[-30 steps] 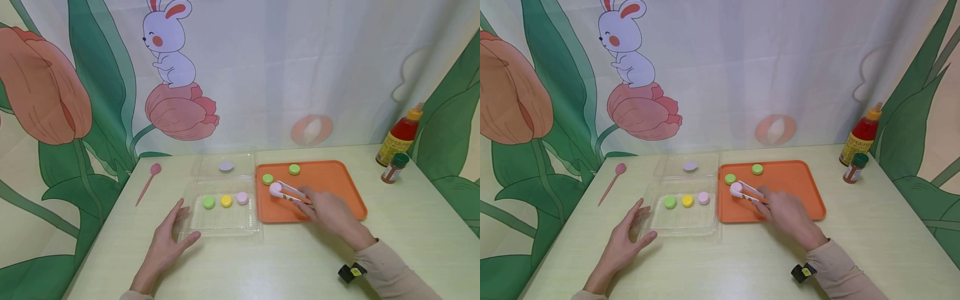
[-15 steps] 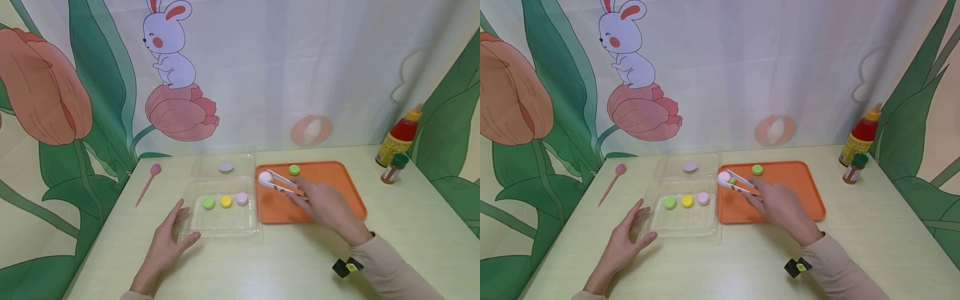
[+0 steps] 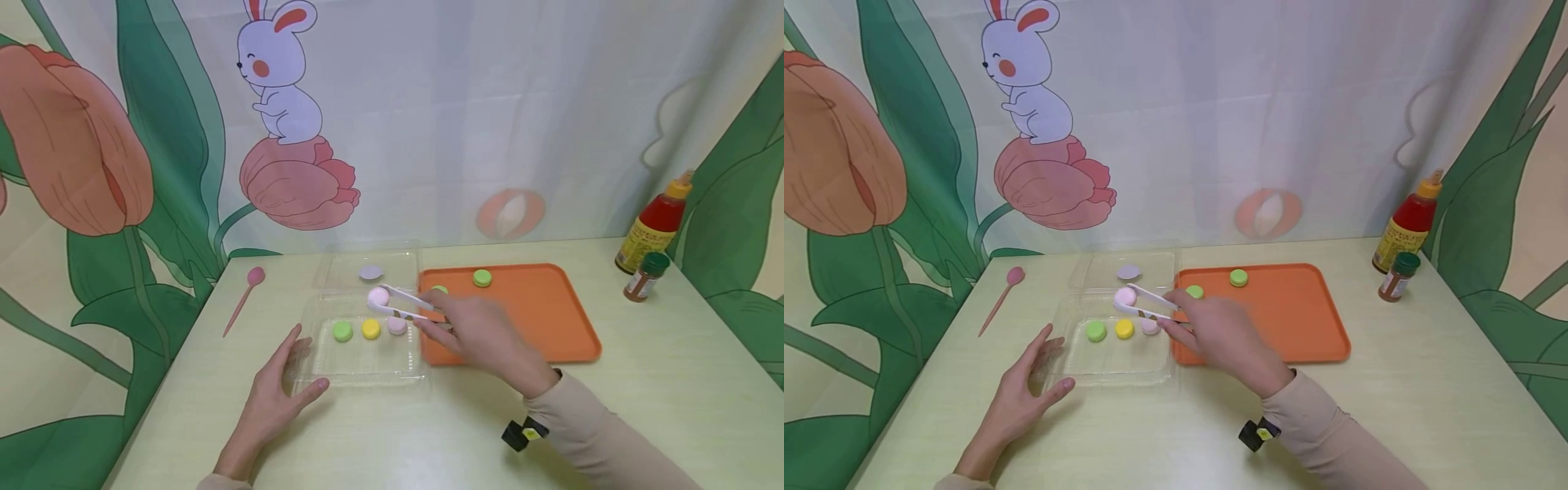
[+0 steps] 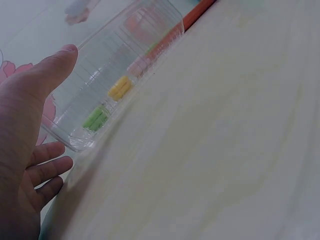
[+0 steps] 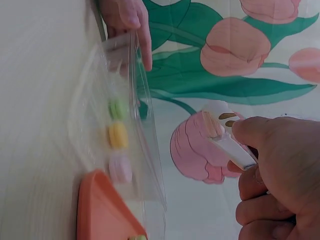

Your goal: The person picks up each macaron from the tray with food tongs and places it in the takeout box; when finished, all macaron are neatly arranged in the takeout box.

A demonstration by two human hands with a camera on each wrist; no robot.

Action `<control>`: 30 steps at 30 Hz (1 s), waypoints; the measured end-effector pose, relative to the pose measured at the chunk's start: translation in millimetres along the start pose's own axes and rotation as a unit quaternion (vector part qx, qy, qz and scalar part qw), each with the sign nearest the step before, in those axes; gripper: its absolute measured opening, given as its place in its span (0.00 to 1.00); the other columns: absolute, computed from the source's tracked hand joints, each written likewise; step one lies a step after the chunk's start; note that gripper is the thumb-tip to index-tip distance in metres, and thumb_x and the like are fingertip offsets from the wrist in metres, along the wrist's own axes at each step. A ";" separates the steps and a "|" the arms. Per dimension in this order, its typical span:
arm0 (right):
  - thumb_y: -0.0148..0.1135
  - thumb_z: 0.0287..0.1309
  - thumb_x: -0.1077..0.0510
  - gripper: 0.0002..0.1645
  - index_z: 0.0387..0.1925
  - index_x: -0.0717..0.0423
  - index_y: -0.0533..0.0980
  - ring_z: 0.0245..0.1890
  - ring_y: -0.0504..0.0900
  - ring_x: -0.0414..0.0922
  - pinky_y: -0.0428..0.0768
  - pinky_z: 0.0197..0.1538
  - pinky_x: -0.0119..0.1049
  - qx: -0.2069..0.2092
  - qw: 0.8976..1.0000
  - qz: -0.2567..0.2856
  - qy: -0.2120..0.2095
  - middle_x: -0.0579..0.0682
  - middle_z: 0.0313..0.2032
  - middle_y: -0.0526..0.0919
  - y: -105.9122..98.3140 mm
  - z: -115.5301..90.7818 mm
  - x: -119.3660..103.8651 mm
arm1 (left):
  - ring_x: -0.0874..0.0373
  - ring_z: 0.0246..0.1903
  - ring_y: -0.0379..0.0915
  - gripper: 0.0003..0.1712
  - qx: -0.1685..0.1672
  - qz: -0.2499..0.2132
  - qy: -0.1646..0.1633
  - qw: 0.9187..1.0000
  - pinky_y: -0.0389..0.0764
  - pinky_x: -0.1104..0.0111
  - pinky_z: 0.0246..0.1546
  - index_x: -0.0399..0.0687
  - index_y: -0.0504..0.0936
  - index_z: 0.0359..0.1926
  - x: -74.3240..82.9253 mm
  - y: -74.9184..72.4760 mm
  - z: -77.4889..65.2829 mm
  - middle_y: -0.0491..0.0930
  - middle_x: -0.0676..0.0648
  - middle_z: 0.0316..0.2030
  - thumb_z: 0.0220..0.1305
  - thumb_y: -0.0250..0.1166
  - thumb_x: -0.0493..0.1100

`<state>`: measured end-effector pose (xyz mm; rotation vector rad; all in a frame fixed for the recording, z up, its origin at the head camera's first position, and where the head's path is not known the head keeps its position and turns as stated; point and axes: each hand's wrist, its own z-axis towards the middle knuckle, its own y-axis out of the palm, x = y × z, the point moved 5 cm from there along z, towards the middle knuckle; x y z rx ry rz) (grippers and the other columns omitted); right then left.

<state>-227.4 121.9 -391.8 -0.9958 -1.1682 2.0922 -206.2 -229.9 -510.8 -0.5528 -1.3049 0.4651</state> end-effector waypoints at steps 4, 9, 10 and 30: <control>0.71 0.77 0.41 0.27 0.66 0.51 0.81 0.13 0.61 0.32 0.57 0.18 0.29 -0.009 1.000 0.010 -0.013 0.34 0.17 0.72 6.3 8.8 -15.5 | 0.46 0.78 0.69 0.64 -0.001 -0.003 -0.001 1.000 0.61 0.41 0.81 0.61 0.54 0.91 0.5 0.1 -0.1 0.77 0.48 0.77 0.64 0.84 0.57; 0.69 0.78 0.41 0.26 0.66 0.51 0.81 0.14 0.64 0.33 0.59 0.17 0.29 -0.028 0.999 0.018 -0.021 0.35 0.18 0.73 14.7 18.7 -30.4 | 0.44 0.78 0.69 0.64 -0.001 -0.004 0.000 1.000 0.60 0.40 0.82 0.60 0.54 0.91 1.0 0.0 -0.1 0.77 0.47 0.77 0.64 0.84 0.57; 0.69 0.79 0.41 0.26 0.67 0.51 0.81 0.14 0.64 0.33 0.59 0.17 0.29 -0.033 0.999 0.016 -0.024 0.35 0.18 0.73 17.0 20.3 -32.6 | 0.44 0.79 0.69 0.64 0.000 -0.003 0.000 1.000 0.60 0.40 0.82 0.61 0.54 0.91 1.2 -0.1 -0.2 0.77 0.47 0.77 0.64 0.84 0.57; 0.70 0.78 0.41 0.20 0.58 0.47 0.84 0.24 0.72 0.38 0.67 0.22 0.32 -0.146 0.987 -0.006 -0.059 0.39 0.30 0.81 76.4 34.7 -42.5 | 0.48 0.77 0.71 0.64 0.002 0.004 0.003 1.000 0.64 0.46 0.81 0.59 0.55 0.91 1.1 -0.3 0.1 0.77 0.49 0.77 0.64 0.84 0.58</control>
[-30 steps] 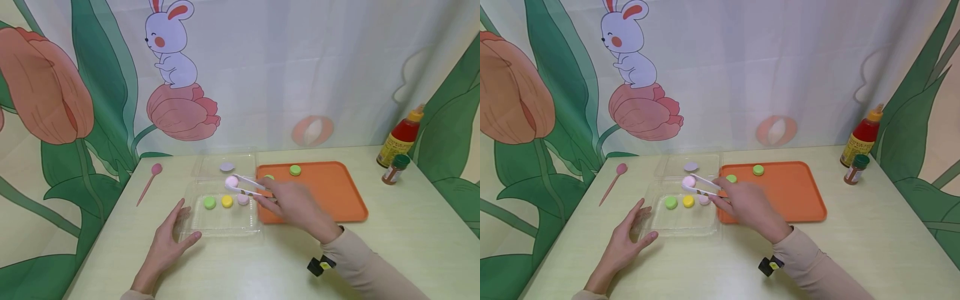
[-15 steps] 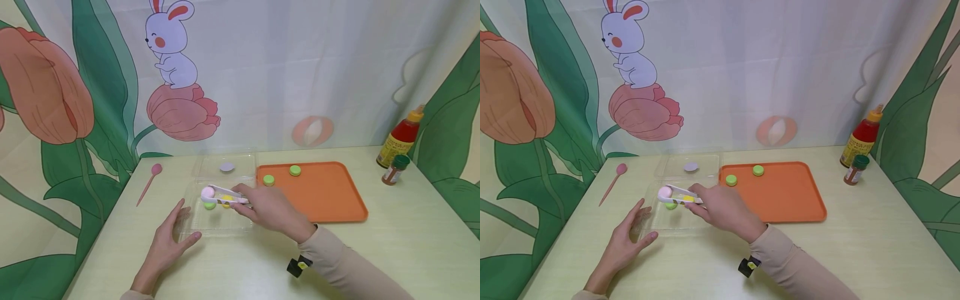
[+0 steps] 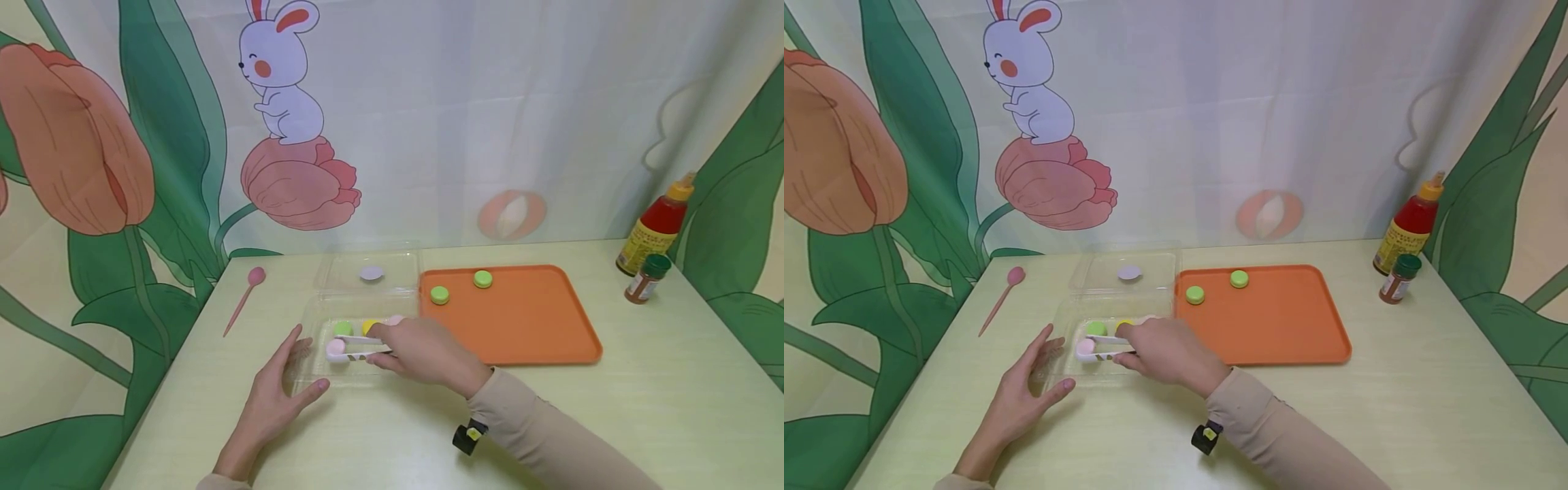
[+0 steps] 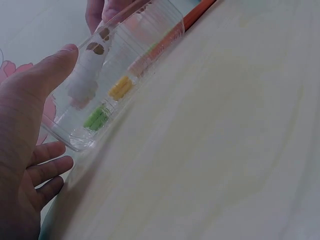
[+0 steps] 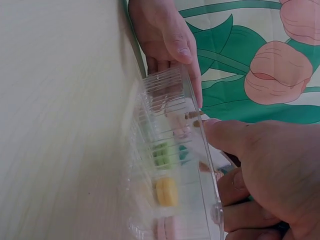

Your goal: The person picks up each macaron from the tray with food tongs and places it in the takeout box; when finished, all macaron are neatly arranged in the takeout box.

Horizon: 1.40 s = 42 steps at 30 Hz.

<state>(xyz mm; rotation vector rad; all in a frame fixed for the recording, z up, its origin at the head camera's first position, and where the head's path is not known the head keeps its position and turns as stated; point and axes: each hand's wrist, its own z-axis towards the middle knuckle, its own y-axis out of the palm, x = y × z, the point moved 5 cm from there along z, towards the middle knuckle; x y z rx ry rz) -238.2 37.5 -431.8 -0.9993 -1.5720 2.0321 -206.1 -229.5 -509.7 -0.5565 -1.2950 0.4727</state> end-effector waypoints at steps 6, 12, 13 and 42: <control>0.72 0.76 0.41 0.18 0.55 0.47 0.86 0.26 0.75 0.39 0.71 0.24 0.34 -0.017 1.000 -0.023 -0.010 0.39 0.27 0.79 5.2 5.8 -2.5 | 0.45 0.78 0.70 0.64 -0.003 -0.008 0.003 1.000 0.62 0.40 0.81 0.59 0.54 0.91 -0.5 0.9 -0.1 0.77 0.47 0.77 0.65 0.84 0.56; 0.73 0.74 0.38 0.19 0.55 0.44 0.88 0.28 0.79 0.39 0.75 0.25 0.38 -0.026 0.997 -0.070 -0.010 0.39 0.27 0.82 6.8 8.8 -5.7 | 0.49 0.78 0.70 0.64 -0.003 -0.003 0.000 1.000 0.63 0.43 0.80 0.60 0.54 0.91 -0.5 0.1 -0.2 0.77 0.49 0.77 0.65 0.83 0.57; 0.73 0.74 0.38 0.19 0.54 0.44 0.88 0.27 0.78 0.39 0.75 0.24 0.38 -0.026 0.997 -0.076 -0.009 0.39 0.26 0.81 6.7 9.0 -6.1 | 0.49 0.78 0.70 0.64 -0.003 -0.003 0.000 1.000 0.63 0.44 0.80 0.60 0.54 0.91 -0.4 0.0 -0.2 0.77 0.49 0.77 0.65 0.83 0.57; 0.72 0.72 0.32 0.25 0.42 0.48 0.85 0.19 0.68 0.36 0.64 0.20 0.34 0.000 0.997 -0.078 0.005 0.38 0.19 0.72 0.8 11.9 -5.1 | 0.49 0.77 0.71 0.64 -0.003 0.000 0.011 1.000 0.65 0.49 0.80 0.62 0.53 0.91 0.0 -1.2 -0.1 0.78 0.49 0.76 0.66 0.83 0.58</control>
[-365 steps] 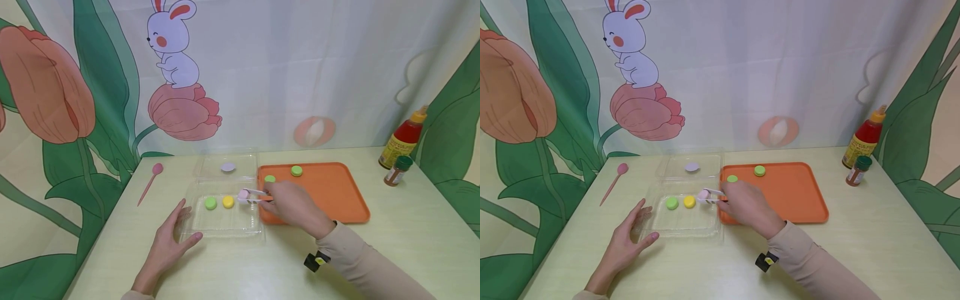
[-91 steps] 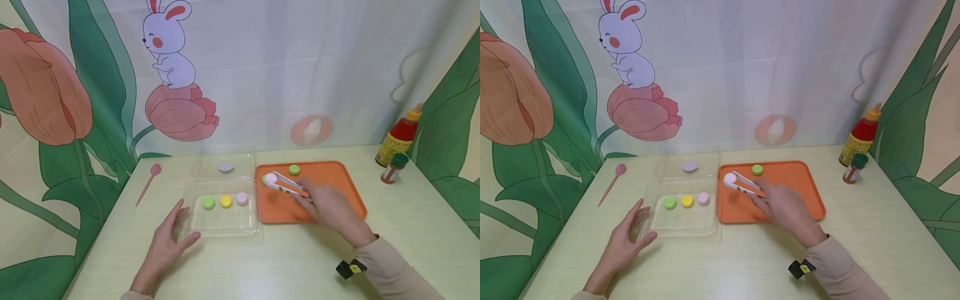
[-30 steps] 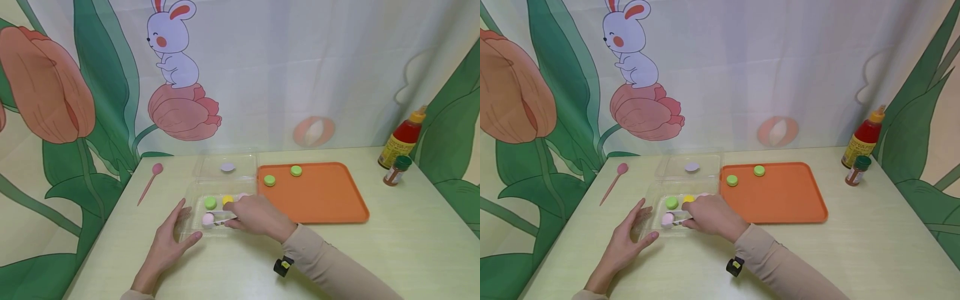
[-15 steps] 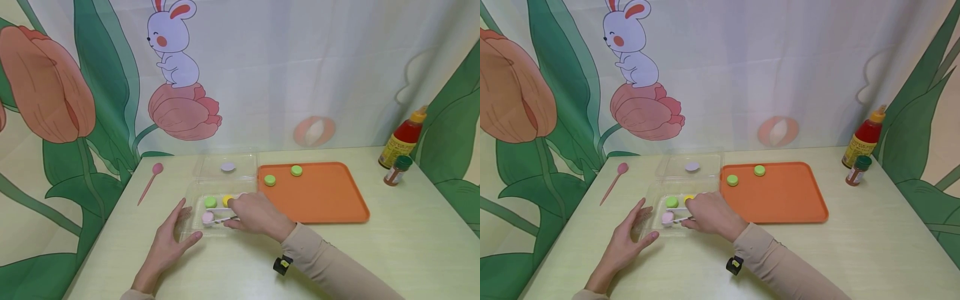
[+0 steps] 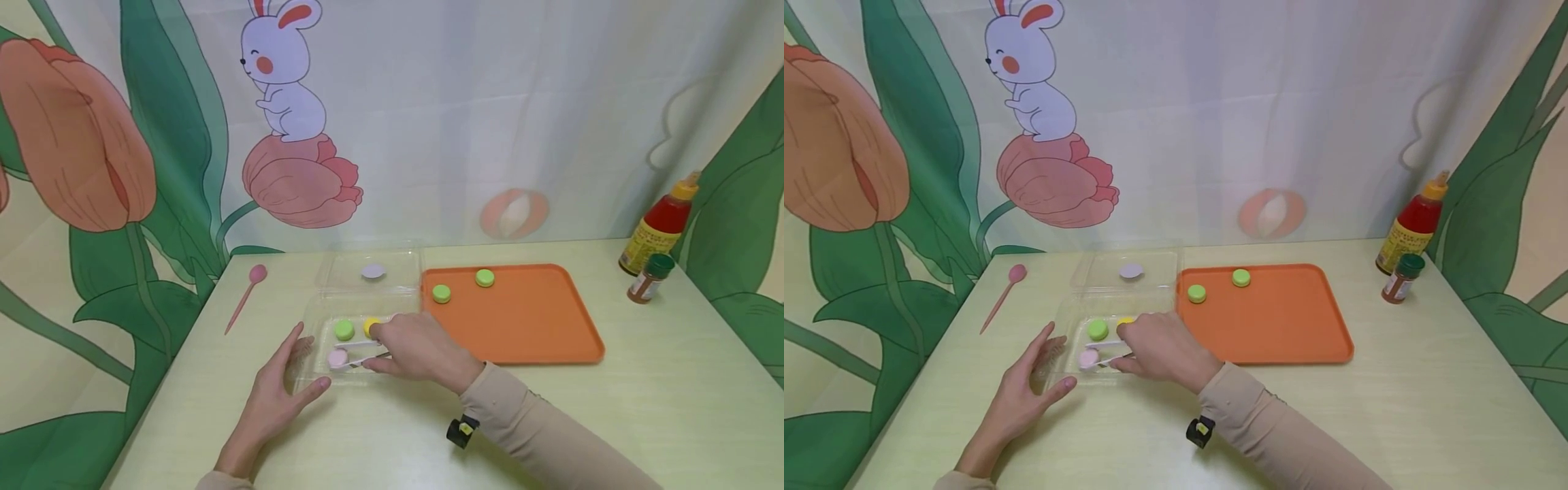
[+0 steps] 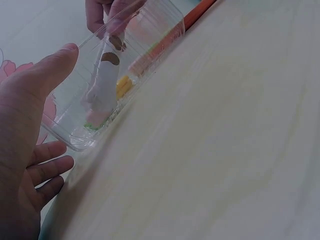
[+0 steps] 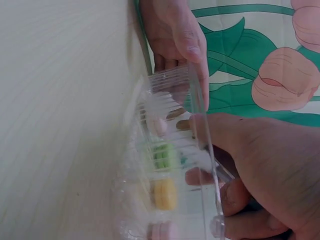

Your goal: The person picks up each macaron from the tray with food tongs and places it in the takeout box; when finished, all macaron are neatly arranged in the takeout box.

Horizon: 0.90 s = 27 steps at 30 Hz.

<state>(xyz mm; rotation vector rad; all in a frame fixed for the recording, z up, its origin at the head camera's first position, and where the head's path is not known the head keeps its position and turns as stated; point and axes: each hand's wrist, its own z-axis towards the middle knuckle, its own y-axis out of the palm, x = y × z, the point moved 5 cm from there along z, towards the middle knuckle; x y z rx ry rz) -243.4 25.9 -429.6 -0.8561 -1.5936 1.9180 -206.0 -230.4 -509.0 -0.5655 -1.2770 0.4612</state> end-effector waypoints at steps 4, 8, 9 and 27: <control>0.72 0.72 0.32 0.24 0.37 0.47 0.84 0.19 0.69 0.36 0.64 0.21 0.34 -0.003 1.000 0.010 0.010 0.38 0.19 0.73 -2.7 0.5 2.3 | 0.49 0.78 0.71 0.64 -0.001 -0.001 -0.002 1.000 0.64 0.43 0.80 0.62 0.53 0.91 0.6 -0.2 0.3 0.78 0.49 0.76 0.66 0.83 0.58; 0.70 0.75 0.34 0.24 0.30 0.45 0.80 0.19 0.68 0.36 0.62 0.21 0.34 0.006 1.000 0.017 0.012 0.38 0.19 0.70 -3.0 0.1 4.4 | 0.49 0.78 0.71 0.64 -0.001 -0.002 -0.004 1.000 0.64 0.42 0.80 0.62 0.53 0.91 1.2 -0.6 0.1 0.77 0.49 0.76 0.65 0.83 0.57; 0.69 0.77 0.37 0.23 0.30 0.46 0.80 0.19 0.67 0.36 0.62 0.21 0.33 0.010 1.000 0.020 0.012 0.38 0.18 0.69 -2.9 -0.1 4.8 | 0.48 0.78 0.71 0.64 -0.001 -0.002 -0.004 1.000 0.64 0.42 0.80 0.62 0.53 0.91 1.2 -0.7 0.1 0.77 0.48 0.76 0.65 0.83 0.57; 0.61 0.76 0.62 0.11 0.52 0.49 0.86 0.17 0.59 0.34 0.59 0.23 0.30 -0.006 0.984 0.176 -0.005 0.37 0.16 0.64 1.0 -0.7 11.7 | 0.49 0.78 0.70 0.64 0.001 -0.007 -0.003 1.000 0.61 0.63 0.80 0.64 0.53 0.91 0.6 -1.3 -0.2 0.77 0.49 0.77 0.65 0.83 0.58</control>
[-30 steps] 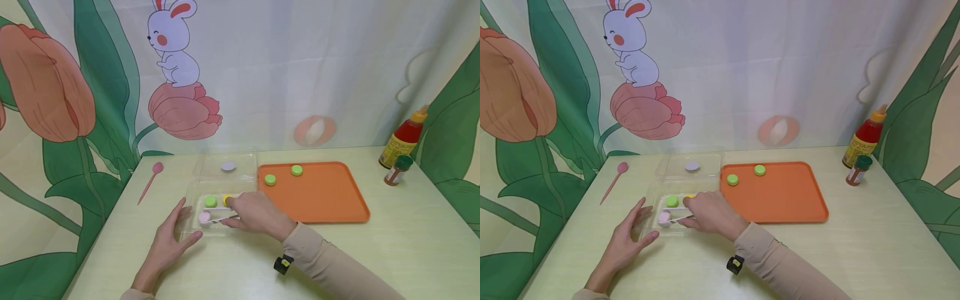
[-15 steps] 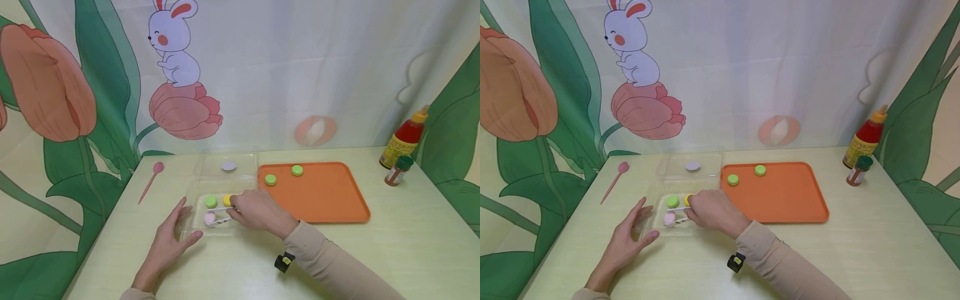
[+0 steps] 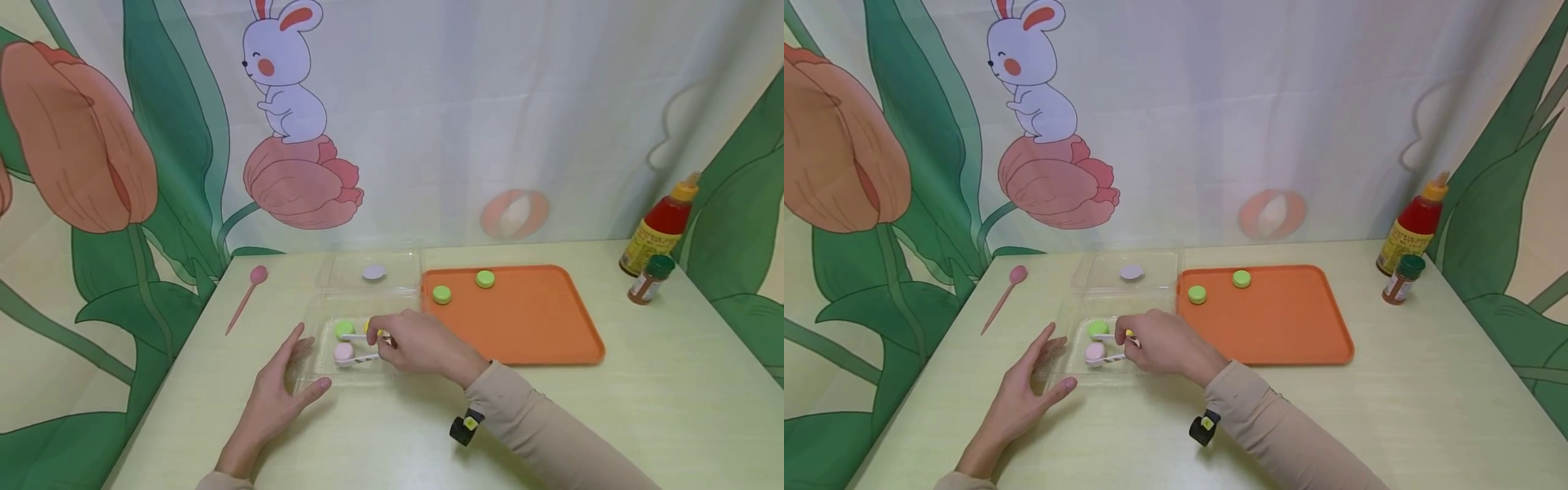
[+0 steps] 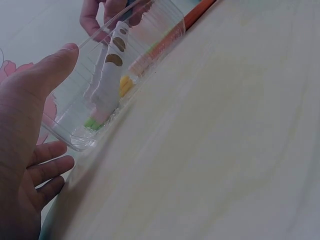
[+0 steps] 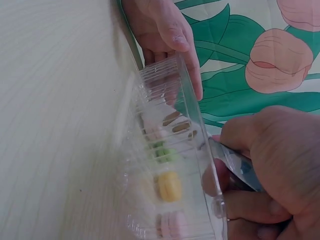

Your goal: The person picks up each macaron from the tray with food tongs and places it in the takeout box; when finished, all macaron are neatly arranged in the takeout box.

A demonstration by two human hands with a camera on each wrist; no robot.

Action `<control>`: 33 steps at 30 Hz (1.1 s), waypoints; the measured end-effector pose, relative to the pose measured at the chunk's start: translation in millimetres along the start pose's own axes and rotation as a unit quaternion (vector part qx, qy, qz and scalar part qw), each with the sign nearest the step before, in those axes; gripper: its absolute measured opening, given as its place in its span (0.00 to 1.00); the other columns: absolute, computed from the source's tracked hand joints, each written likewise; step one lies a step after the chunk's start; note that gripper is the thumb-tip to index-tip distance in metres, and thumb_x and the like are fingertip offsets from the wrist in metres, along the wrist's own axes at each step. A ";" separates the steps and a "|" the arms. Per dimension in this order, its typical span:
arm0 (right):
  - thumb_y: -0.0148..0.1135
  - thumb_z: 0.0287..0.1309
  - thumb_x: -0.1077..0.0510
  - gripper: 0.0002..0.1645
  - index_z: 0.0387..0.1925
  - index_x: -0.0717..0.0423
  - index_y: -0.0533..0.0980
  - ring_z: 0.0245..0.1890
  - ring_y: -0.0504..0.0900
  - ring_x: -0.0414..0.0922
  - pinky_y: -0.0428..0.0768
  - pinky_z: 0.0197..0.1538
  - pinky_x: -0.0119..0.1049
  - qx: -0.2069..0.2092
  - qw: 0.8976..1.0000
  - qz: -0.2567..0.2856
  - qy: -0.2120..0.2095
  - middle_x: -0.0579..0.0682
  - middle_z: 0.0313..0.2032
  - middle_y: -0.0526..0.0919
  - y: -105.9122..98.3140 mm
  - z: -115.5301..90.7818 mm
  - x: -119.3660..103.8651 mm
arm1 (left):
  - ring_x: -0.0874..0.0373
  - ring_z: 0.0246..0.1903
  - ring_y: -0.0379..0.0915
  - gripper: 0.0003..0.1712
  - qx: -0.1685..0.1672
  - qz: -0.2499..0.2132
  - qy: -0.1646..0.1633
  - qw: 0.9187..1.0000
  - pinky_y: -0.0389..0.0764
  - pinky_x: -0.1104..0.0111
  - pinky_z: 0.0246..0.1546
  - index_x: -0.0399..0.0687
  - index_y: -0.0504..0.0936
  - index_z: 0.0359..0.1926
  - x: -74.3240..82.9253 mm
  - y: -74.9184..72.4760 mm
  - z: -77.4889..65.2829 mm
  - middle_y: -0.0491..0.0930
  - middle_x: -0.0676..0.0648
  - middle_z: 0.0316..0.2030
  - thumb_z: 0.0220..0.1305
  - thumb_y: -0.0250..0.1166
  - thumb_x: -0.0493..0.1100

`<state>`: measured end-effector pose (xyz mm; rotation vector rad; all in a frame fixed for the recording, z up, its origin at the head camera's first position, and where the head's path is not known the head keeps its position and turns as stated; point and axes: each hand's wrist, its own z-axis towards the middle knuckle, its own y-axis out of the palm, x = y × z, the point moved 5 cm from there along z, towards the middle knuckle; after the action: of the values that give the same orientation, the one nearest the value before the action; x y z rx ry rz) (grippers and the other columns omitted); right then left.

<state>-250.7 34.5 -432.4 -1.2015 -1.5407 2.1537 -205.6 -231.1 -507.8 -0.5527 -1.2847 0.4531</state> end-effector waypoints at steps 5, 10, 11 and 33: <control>0.64 0.75 0.60 0.09 0.52 0.48 0.86 0.18 0.64 0.33 0.62 0.23 0.30 0.024 0.999 0.035 0.009 0.37 0.17 0.68 -4.3 -2.2 4.3 | 0.50 0.77 0.71 0.64 0.002 -0.003 0.003 1.000 0.57 0.77 0.76 0.64 0.54 0.91 -0.1 0.7 -0.4 0.78 0.50 0.76 0.65 0.84 0.58; 0.66 0.77 0.56 0.06 0.50 0.44 0.85 0.19 0.67 0.34 0.65 0.25 0.31 0.044 0.997 0.059 0.020 0.38 0.19 0.73 -10.7 -6.5 8.0 | 0.50 0.78 0.71 0.64 0.001 -0.003 0.003 1.000 0.57 0.73 0.78 0.63 0.54 0.91 0.4 0.8 -0.3 0.77 0.50 0.77 0.65 0.83 0.57; 0.66 0.78 0.55 0.05 0.50 0.42 0.84 0.19 0.68 0.34 0.66 0.25 0.31 0.047 0.996 0.070 0.025 0.38 0.20 0.73 -12.0 -8.3 9.1 | 0.50 0.78 0.71 0.64 0.001 -0.002 0.002 1.000 0.58 0.72 0.78 0.63 0.54 0.91 0.5 0.7 -0.3 0.77 0.50 0.77 0.65 0.83 0.57; 0.79 0.70 0.50 0.19 0.56 0.43 0.82 0.23 0.73 0.43 0.70 0.28 0.33 0.178 0.966 0.158 0.105 0.44 0.25 0.79 -77.9 -70.4 46.0 | 0.47 0.78 0.70 0.64 0.001 0.008 -0.002 1.000 0.62 0.41 0.81 0.61 0.54 0.91 -0.9 2.5 0.6 0.78 0.49 0.76 0.65 0.83 0.57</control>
<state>-249.1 142.7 -394.5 -1.5628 -0.8752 2.2705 -206.5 -229.5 -509.9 -0.5613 -1.2847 0.4684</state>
